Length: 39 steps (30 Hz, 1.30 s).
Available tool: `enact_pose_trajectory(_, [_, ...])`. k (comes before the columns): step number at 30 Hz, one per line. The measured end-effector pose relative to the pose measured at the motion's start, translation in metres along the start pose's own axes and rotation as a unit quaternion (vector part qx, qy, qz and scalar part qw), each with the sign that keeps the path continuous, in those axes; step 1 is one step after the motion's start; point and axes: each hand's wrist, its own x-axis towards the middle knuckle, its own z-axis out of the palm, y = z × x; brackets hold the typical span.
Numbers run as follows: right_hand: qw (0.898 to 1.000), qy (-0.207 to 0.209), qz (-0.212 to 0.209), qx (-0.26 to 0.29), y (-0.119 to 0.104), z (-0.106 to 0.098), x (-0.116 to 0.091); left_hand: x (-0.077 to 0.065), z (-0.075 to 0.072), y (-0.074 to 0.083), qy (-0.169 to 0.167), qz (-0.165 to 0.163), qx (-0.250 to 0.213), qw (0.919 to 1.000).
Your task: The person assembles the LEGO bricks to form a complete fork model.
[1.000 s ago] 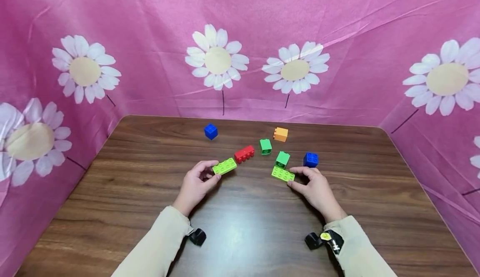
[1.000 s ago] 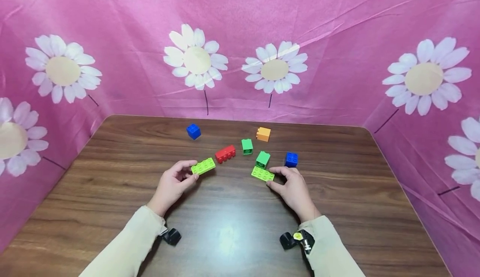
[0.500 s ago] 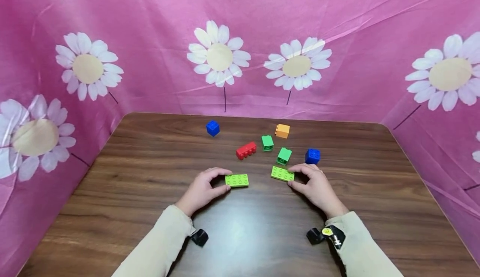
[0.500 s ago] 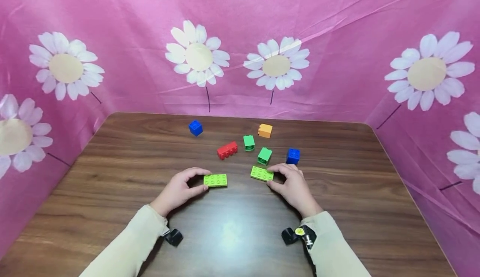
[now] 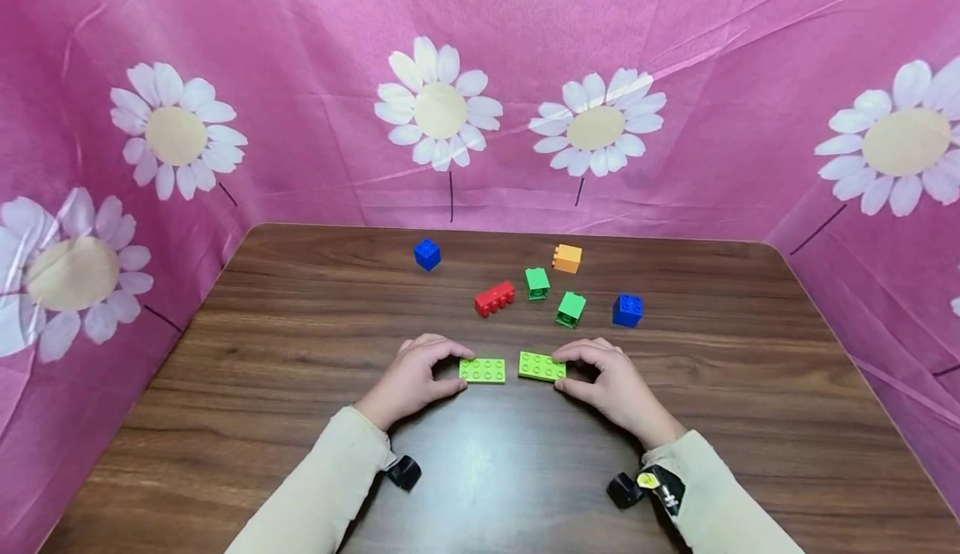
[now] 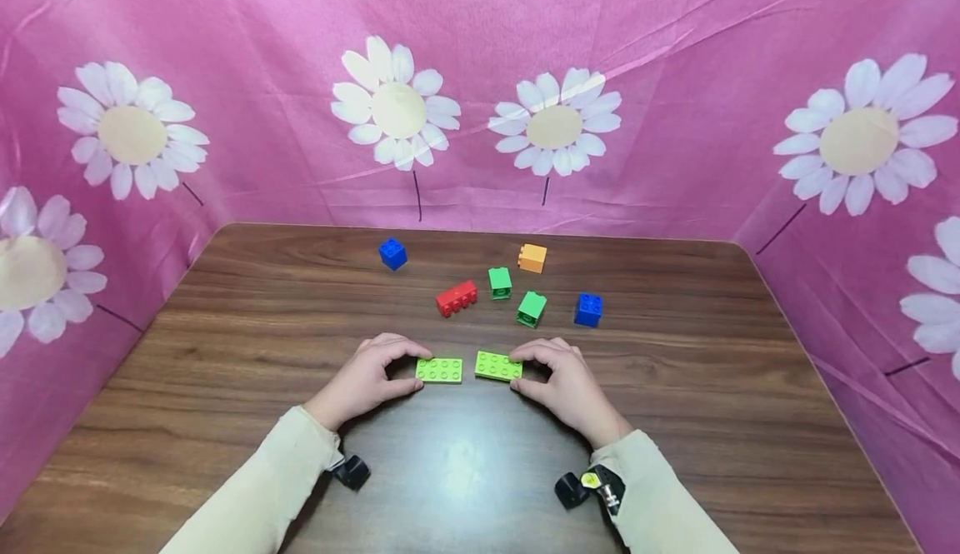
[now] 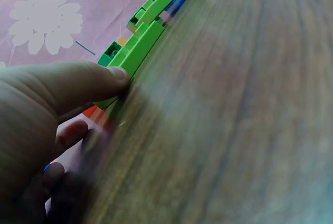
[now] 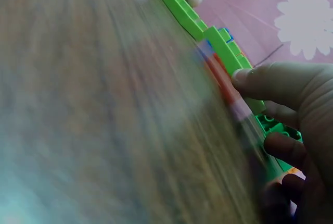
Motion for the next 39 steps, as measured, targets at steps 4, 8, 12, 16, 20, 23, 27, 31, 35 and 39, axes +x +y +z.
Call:
enact_pose_trajectory(4, [1.0, -0.008, -0.014, -0.002, -0.0011, 0.0031, 0.0015, 0.0019, 0.0009, 0.0, -0.001, 0.003, 0.005, 1.0])
enact_pose_trajectory(8, [1.0, -0.019, -0.023, -0.008, -0.0023, 0.0041, 0.0024, 0.0027, 0.0011, 0.0012, -0.003, 0.007, 0.011, 0.9999])
enact_pose_trajectory(12, [0.999, -0.022, -0.028, -0.011, -0.0046, 0.003, 0.0038, 0.0037, 0.0012, 0.0029, 0.0, 0.014, 0.017, 0.9997])
enact_pose_trajectory(16, [0.999, -0.032, -0.028, -0.011, -0.0054, 0.0037, 0.0035, 0.0027, 0.0032, 0.0025, -0.005, 0.013, 0.027, 0.9995])
enact_pose_trajectory(20, [0.999, -0.031, -0.024, -0.014, -0.0035, 0.0055, 0.0021, 0.0027, 0.0053, 0.0018, -0.007, 0.014, 0.032, 0.9994])
enact_pose_trajectory(23, [0.999, -0.027, -0.022, -0.016, -0.0018, 0.0063, 0.002, 0.0043, 0.0054, 0.0016, -0.007, 0.017, 0.032, 0.9993])
enact_pose_trajectory(27, [0.999, -0.028, -0.02, -0.017, -0.0017, 0.0058, 0.0018, 0.0054, 0.0049, 0.0019, -0.011, 0.016, 0.03, 0.9994])
enact_pose_trajectory(31, [0.999, -0.03, -0.016, -0.017, -0.0021, 0.0059, 0.0012, 0.0048, 0.0048, 0.0025, -0.012, 0.015, 0.028, 0.9994])
enact_pose_trajectory(35, [0.999, -0.032, -0.014, -0.017, -0.0014, 0.0066, 0.0019, 0.0048, 0.0042, 0.0024, -0.012, 0.013, 0.029, 0.9994])
enact_pose_trajectory(39, [0.999, -0.028, -0.019, -0.019, -0.0013, 0.0069, 0.0033, 0.0056, 0.0038, 0.0021, -0.011, 0.013, 0.035, 0.9992])
